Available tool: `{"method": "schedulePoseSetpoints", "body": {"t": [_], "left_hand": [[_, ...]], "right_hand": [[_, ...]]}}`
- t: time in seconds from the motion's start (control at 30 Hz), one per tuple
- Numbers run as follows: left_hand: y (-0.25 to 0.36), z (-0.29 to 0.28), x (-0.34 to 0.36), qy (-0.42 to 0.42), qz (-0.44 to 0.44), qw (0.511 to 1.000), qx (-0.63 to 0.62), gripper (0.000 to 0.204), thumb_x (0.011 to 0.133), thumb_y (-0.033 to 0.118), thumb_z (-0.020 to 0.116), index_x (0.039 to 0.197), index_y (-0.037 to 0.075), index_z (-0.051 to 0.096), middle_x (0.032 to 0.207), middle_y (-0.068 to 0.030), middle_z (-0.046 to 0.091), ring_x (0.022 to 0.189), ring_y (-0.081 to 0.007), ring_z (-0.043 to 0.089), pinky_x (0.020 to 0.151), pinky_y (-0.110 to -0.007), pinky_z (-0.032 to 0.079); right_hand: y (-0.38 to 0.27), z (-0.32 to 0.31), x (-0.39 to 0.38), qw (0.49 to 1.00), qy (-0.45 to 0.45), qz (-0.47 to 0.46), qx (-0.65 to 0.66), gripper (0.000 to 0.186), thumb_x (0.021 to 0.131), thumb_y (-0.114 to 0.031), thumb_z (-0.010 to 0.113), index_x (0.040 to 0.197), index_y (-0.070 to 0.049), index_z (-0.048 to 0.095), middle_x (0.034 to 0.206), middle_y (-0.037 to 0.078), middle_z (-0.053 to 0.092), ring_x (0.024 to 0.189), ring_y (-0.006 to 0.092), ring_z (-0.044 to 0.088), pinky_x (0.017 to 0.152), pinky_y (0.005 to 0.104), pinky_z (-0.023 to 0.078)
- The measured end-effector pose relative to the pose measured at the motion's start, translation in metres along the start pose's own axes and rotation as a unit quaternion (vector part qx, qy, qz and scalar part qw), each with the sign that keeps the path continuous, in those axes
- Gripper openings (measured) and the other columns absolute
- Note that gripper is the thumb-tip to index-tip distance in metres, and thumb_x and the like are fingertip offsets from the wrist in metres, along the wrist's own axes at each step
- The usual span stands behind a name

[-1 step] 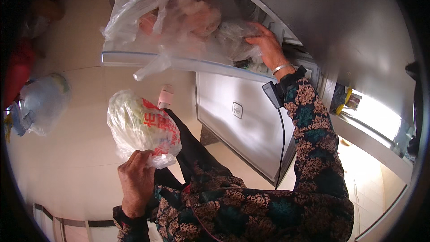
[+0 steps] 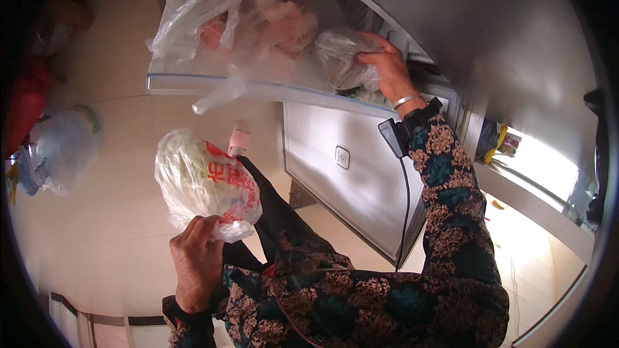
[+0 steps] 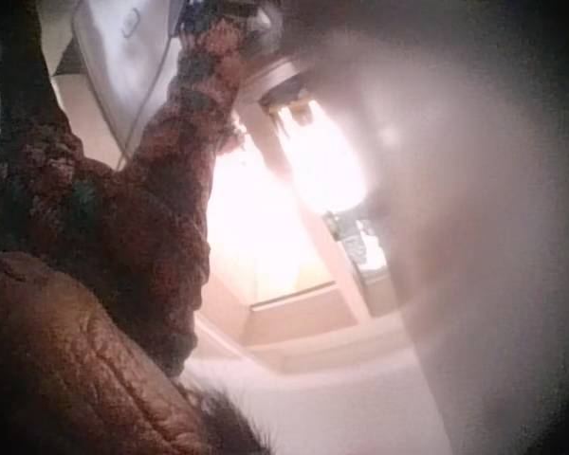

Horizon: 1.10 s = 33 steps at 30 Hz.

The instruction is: The person opens the refrigerator freezer and main compartment, then moves several plastic bags containing food items between shelves. They rearrange the bags to create space and place some items back into the freezer.

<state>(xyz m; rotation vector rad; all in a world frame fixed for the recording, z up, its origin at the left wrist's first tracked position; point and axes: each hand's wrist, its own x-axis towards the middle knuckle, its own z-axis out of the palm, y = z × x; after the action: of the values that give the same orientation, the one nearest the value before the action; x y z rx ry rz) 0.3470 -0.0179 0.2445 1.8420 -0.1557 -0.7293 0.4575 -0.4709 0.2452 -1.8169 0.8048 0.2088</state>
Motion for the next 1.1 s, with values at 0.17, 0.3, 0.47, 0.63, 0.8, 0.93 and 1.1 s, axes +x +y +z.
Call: {"method": "schedulePoseSetpoints", "body": {"t": [0.17,0.3,0.47,0.63,0.8,0.93,1.1], "left_hand": [[0.006,-0.007,0.002,-0.027,-0.005,0.999,0.019,0.029,0.072,-0.009,0.067,0.099,0.0,0.066,0.082,-0.0174,0.064,0.074,-0.0386,0.066,0.065,-0.038,0.052],[0.011,-0.013,-0.001,-0.037,0.003,0.999,0.029,0.03,0.071,-0.011,0.065,0.1,0.0,0.066,0.082,-0.0177,0.063,0.073,-0.0391,0.066,0.065,-0.038,0.052],[0.014,-0.015,0.001,-0.047,-0.003,0.999,0.025,0.03,0.071,-0.01,0.064,0.099,0.0,0.066,0.083,-0.0174,0.064,0.074,-0.0384,0.066,0.066,-0.038,0.052],[0.018,-0.016,-0.001,-0.023,0.028,0.999,0.039,0.033,0.067,-0.015,0.063,0.097,-0.002,0.066,0.077,-0.0133,0.064,0.067,-0.0234,0.065,0.061,-0.032,0.05],[0.014,-0.013,-0.001,-0.037,-0.016,0.998,0.041,0.028,0.071,-0.009,0.066,0.097,0.0,0.066,0.083,-0.0171,0.065,0.074,-0.0375,0.067,0.067,-0.038,0.053],[0.01,-0.008,-0.002,-0.027,-0.033,0.999,0.024,0.029,0.071,-0.011,0.066,0.098,0.0,0.066,0.083,-0.017,0.065,0.074,-0.0375,0.067,0.067,-0.038,0.053],[0.007,-0.003,-0.004,-0.023,-0.065,0.998,0.002,0.031,0.07,-0.012,0.066,0.098,0.0,0.066,0.083,-0.017,0.065,0.076,-0.0374,0.068,0.068,-0.037,0.053]], "right_hand": [[-0.011,-0.007,-0.039,0.99,0.019,-0.039,0.132,0.044,0.083,0.002,0.064,0.126,-0.003,0.065,0.118,0.008,0.068,0.105,0.019,0.063,0.098,0.0313,0.049],[-0.011,-0.016,-0.057,0.991,-0.007,-0.06,0.119,0.035,0.088,-0.003,0.064,0.122,0.001,0.065,0.117,0.011,0.069,0.105,0.0221,0.064,0.097,0.0346,0.051],[0.004,-0.012,-0.067,0.909,-0.066,0.072,0.404,0.023,0.093,-0.008,0.06,0.113,0.0,0.068,0.115,0.01,0.069,0.109,0.0241,0.064,0.099,0.0387,0.052],[-0.005,-0.001,-0.077,0.865,-0.127,0.056,0.481,0.025,0.094,-0.011,0.059,0.116,-0.001,0.065,0.117,0.009,0.068,0.11,0.0224,0.064,0.099,0.0386,0.051],[-0.005,0.007,-0.082,0.98,-0.076,-0.176,-0.06,0.032,0.098,-0.015,0.054,0.126,-0.001,0.06,0.122,0.009,0.067,0.112,0.0209,0.064,0.096,0.0359,0.054],[0.011,0.007,-0.068,0.977,-0.123,-0.165,0.063,0.033,0.094,-0.01,0.06,0.127,-0.002,0.06,0.121,0.008,0.067,0.11,0.0193,0.066,0.092,0.034,0.055],[0.016,-0.002,-0.058,0.978,-0.081,-0.192,0.002,0.035,0.092,-0.011,0.064,0.126,-0.003,0.061,0.121,0.008,0.067,0.109,0.0197,0.067,0.092,0.0321,0.055]]}}
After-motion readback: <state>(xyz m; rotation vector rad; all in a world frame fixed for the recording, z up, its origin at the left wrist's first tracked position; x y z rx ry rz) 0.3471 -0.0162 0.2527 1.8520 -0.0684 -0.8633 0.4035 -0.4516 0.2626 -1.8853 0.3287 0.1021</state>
